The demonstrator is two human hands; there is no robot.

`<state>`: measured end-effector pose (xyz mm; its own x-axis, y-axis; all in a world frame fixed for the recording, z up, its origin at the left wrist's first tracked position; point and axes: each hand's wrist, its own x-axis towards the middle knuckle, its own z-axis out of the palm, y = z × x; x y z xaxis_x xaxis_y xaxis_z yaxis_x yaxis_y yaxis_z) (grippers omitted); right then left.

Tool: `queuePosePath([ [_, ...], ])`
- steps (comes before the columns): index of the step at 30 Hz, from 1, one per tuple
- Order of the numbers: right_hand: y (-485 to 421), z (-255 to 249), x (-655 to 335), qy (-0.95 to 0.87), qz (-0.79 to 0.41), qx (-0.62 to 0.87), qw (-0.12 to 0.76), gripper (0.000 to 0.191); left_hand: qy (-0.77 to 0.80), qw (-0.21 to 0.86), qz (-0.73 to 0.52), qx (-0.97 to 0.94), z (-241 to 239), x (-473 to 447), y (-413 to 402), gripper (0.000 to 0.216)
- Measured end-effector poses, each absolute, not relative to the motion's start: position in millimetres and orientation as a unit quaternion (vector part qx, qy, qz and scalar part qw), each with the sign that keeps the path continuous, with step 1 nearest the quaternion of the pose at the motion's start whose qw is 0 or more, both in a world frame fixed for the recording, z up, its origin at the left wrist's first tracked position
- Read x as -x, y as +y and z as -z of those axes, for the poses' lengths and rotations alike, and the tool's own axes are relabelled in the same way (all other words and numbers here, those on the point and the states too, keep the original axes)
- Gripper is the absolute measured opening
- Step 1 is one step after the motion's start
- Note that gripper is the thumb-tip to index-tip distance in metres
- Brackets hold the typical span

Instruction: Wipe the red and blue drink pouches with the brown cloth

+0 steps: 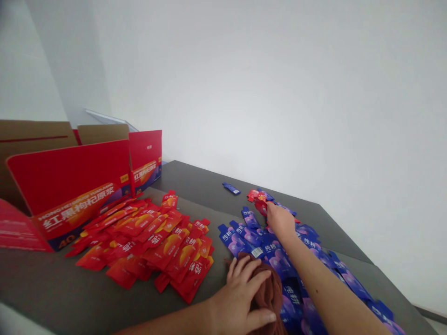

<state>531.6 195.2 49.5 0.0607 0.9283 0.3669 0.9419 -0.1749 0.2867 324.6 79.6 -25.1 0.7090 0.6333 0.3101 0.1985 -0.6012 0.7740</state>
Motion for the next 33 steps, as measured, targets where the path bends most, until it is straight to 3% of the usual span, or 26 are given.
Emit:
queuePosePath([
  [3,154,-50,-529,-0.643,0.265,0.717,0.045,0.041,0.303,0.444,-0.375,-0.755,19,-327,84,0.067],
  [8,92,-21,-532,-0.756,0.26,0.597,0.065,0.036,0.321,0.646,-0.467,-0.512,15,-332,103,0.056],
  [16,82,-6,-545,-0.791,0.207,0.574,0.054,0.03,0.334,0.632,-0.471,-0.518,22,-333,110,0.027],
  [22,68,-35,-543,-0.708,0.294,0.615,0.186,0.034,0.294,0.713,-0.408,-0.488,14,-331,110,0.046],
  [25,50,-34,-523,-0.757,0.317,0.513,0.252,0.026,0.18,0.827,-0.327,-0.421,4,-326,107,0.062],
  [27,36,-27,-505,-0.812,0.31,0.428,0.246,0.027,0.098,0.881,-0.292,-0.359,-2,-322,105,0.065],
  [33,9,-8,-468,-0.866,0.274,0.342,0.24,0.033,0.143,0.909,-0.324,-0.219,-11,-316,107,0.043],
])
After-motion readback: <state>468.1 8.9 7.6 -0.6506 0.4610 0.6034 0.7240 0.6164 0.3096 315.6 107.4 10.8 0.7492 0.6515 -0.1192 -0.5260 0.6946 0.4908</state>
